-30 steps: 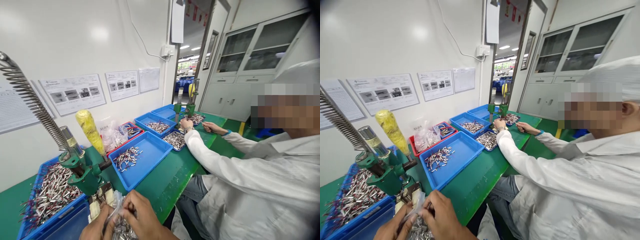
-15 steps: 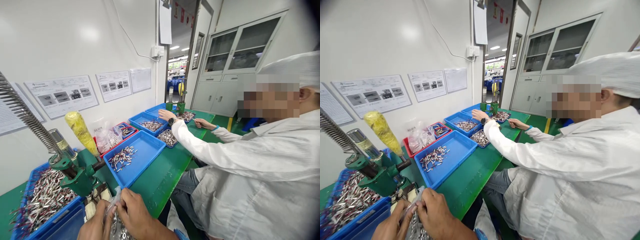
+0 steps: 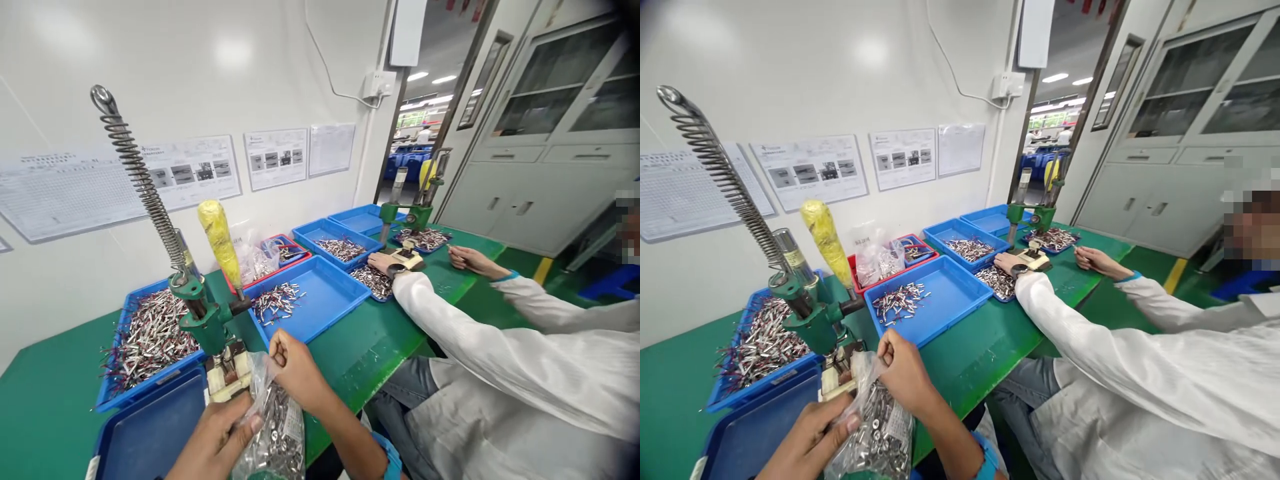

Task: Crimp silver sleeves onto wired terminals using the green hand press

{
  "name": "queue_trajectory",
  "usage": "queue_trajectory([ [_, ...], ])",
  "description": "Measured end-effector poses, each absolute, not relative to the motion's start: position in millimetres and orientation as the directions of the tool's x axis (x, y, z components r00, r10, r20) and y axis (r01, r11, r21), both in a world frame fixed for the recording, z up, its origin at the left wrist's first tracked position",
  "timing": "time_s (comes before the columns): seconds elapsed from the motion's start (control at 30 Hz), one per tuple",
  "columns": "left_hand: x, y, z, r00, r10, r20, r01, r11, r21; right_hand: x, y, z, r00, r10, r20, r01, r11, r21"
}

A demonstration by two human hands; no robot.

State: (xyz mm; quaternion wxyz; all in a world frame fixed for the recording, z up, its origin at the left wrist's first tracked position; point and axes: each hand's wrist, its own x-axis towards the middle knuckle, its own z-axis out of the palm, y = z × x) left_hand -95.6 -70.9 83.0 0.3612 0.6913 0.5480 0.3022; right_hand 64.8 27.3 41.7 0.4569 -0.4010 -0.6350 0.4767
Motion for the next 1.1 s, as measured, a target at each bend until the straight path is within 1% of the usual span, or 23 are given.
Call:
queue_trajectory([
  [0.03,-99,-74,82,0.204,0.979,0.017,0.545,-0.128,0.829,67,28,43,-0.291,0.942,0.168,-0.041,0.163,-0.986],
  [0.1,-101,-79,79,0.178,0.984,0.019,0.540,-0.114,0.834,69,30,42,-0.366,0.928,0.063,-0.261,-0.037,-0.965],
  [0.17,-99,-83,76,0.161,0.987,0.019,0.525,-0.102,0.845,67,33,39,-0.442,0.896,-0.052,-0.421,-0.258,-0.870],
  [0.23,-96,-85,72,0.166,0.986,0.006,0.499,-0.089,0.862,62,37,34,-0.490,0.863,-0.124,-0.510,-0.399,-0.762],
  [0.3,-94,-86,68,0.161,0.987,0.003,0.428,-0.072,0.901,59,41,32,-0.487,0.860,-0.154,-0.553,-0.439,-0.708],
  [0.33,-93,-86,65,0.150,0.989,0.005,0.365,-0.060,0.929,60,43,33,-0.469,0.870,-0.153,-0.557,-0.426,-0.713],
  [0.37,-94,-85,62,0.130,0.992,0.005,0.285,-0.042,0.958,63,44,36,-0.450,0.883,-0.136,-0.535,-0.388,-0.751],
  [0.4,-95,-85,60,0.096,0.995,0.000,0.195,-0.019,0.981,68,43,40,-0.438,0.894,-0.100,-0.480,-0.326,-0.814],
  [0.47,-97,-84,56,0.013,1.000,-0.020,0.029,0.019,0.999,85,36,50,-0.423,0.906,0.019,-0.290,-0.116,-0.950],
  [0.5,-97,-84,54,-0.027,0.999,-0.027,-0.027,0.026,0.999,95,28,55,-0.398,0.913,0.090,-0.178,0.019,-0.984],
  [0.53,-96,-84,52,-0.062,0.998,-0.026,-0.062,0.022,0.998,104,18,58,-0.372,0.913,0.167,-0.073,0.151,-0.986],
  [0.6,-91,-86,50,-0.112,0.994,-0.009,-0.096,-0.002,0.995,115,-7,55,-0.369,0.876,0.312,0.096,0.370,-0.924],
  [0.63,-87,-87,48,-0.122,0.993,0.000,-0.108,-0.013,0.994,115,-21,48,-0.405,0.835,0.371,0.169,0.468,-0.868],
  [0.7,-76,-89,47,-0.118,0.993,0.007,-0.127,-0.022,0.992,106,-46,26,-0.508,0.746,0.430,0.308,0.624,-0.718],
  [0.73,-70,-90,48,-0.098,0.995,0.016,-0.115,-0.027,0.993,98,-55,14,-0.520,0.729,0.445,0.382,0.665,-0.642],
  [0.77,-65,-92,49,-0.070,0.997,0.032,-0.082,-0.037,0.996,89,-61,2,-0.491,0.735,0.468,0.455,0.674,-0.582],
  [0.8,-62,-93,51,-0.043,0.997,0.059,-0.028,-0.060,0.998,82,-63,-8,-0.447,0.747,0.492,0.506,0.665,-0.549],
  [0.83,-60,-95,54,-0.025,0.995,0.093,0.040,-0.092,0.995,76,-63,-15,-0.414,0.758,0.504,0.529,0.651,-0.544],
  [0.9,-65,-99,58,-0.033,0.984,0.177,0.141,-0.171,0.975,70,-57,-18,-0.411,0.752,0.516,0.485,0.659,-0.574],
  [0.97,-77,-106,59,-0.140,0.960,0.244,0.131,-0.226,0.965,73,-47,-9,-0.431,0.739,0.517,0.370,0.668,-0.646],
  [1.0,-85,-109,57,-0.222,0.943,0.246,0.098,-0.230,0.968,76,-42,0,-0.418,0.755,0.506,0.310,0.642,-0.702],
  [1.03,-94,-113,54,-0.309,0.925,0.221,0.053,-0.215,0.975,79,-40,10,-0.387,0.784,0.485,0.251,0.596,-0.763],
  [1.1,-108,-119,45,-0.445,0.889,0.109,-0.060,-0.151,0.987,83,-39,34,-0.332,0.841,0.426,0.142,0.492,-0.859],
])
